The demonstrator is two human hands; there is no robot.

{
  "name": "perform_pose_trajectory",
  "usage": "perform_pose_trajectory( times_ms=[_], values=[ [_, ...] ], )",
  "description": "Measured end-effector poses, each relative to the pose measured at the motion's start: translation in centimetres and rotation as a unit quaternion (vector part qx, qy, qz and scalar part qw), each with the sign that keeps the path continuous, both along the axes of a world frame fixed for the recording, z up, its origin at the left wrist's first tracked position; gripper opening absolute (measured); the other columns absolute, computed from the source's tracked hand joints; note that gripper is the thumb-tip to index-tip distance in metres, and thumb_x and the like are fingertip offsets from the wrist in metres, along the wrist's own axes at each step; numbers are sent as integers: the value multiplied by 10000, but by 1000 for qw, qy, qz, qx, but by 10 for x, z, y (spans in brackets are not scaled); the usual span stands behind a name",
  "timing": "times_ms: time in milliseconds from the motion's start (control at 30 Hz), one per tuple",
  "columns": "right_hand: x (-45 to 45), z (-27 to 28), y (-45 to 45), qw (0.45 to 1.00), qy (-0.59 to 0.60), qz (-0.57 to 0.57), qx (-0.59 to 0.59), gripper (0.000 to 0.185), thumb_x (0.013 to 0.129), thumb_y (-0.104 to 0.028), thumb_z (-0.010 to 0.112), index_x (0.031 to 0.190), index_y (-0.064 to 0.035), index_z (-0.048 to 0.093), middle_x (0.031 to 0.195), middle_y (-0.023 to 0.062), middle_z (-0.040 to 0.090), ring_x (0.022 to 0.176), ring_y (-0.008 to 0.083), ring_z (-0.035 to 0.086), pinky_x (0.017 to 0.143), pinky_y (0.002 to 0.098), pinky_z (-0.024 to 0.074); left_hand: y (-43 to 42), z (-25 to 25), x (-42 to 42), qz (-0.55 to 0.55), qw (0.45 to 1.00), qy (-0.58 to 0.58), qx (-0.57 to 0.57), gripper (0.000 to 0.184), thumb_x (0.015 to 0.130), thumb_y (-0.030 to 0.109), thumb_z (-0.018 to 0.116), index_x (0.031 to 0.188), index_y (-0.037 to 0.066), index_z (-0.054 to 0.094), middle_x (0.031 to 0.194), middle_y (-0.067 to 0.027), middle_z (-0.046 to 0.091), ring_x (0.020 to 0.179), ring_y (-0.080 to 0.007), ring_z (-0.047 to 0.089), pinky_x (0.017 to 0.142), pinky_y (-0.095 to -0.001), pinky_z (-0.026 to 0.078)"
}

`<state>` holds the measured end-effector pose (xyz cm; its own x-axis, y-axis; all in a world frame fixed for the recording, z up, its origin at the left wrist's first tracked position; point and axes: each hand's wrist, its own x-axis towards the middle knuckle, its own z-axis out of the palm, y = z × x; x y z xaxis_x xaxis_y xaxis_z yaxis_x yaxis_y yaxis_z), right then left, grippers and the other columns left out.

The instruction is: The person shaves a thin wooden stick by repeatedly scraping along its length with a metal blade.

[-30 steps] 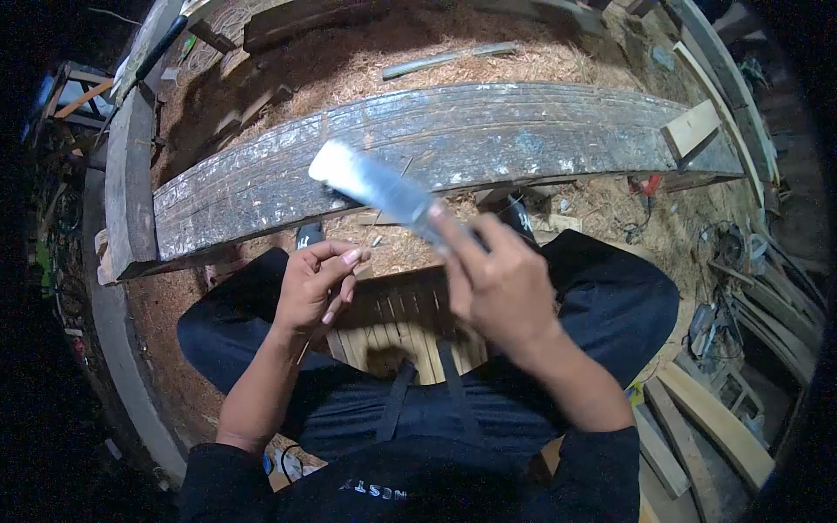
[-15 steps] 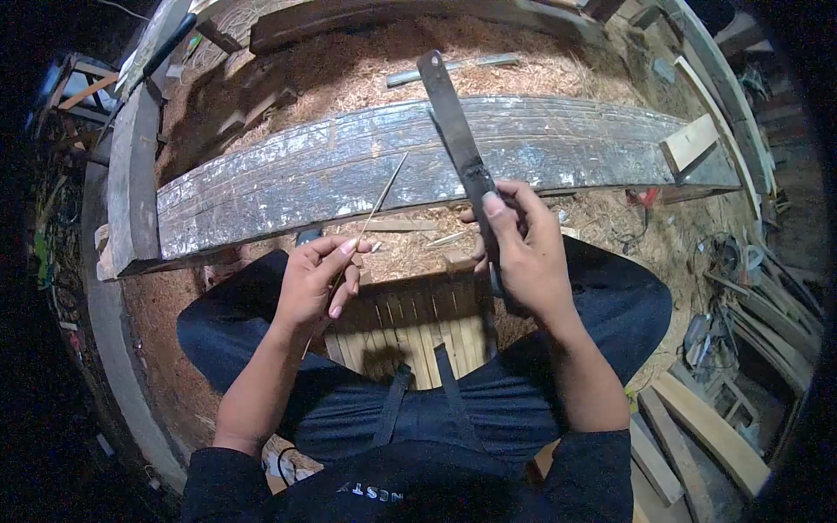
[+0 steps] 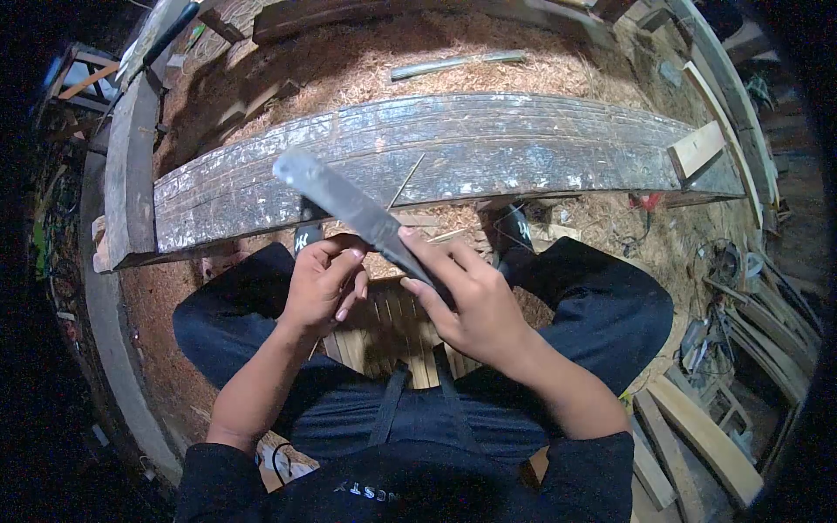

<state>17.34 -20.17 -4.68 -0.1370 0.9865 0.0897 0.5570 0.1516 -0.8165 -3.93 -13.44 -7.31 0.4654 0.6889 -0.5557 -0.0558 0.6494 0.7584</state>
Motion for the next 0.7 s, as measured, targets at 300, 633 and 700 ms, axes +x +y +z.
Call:
perform_pose_trajectory(
  times_ms=[300,633,700],
  values=[
    [8,-3,-1,993,-116,-25,16,489,937,-199,659,1416,-162,563,886,145,615,635,309,661,564,408,557,-2,1,3,30,999,27,23,220,991,164,610,1038,-46,656,619,-63,613,348,-62,411,335,-200,294],
    [9,6,-1,994,-108,-31,6,500,880,-34,676,1371,-89,598,887,155,633,684,289,646,626,366,535,-2,-1,1,21,999,33,27,195,997,150,626,1059,-30,672,616,-36,624,359,-47,431,341,-192,307],
    [2,5,-9,993,-113,4,13,490,880,-47,684,1361,-103,611,883,149,638,691,277,658,625,361,543,-3,-6,-1,32,999,28,25,184,977,138,631,1017,-41,652,598,-52,599,346,-64,409,320,-202,294]
  ],
)
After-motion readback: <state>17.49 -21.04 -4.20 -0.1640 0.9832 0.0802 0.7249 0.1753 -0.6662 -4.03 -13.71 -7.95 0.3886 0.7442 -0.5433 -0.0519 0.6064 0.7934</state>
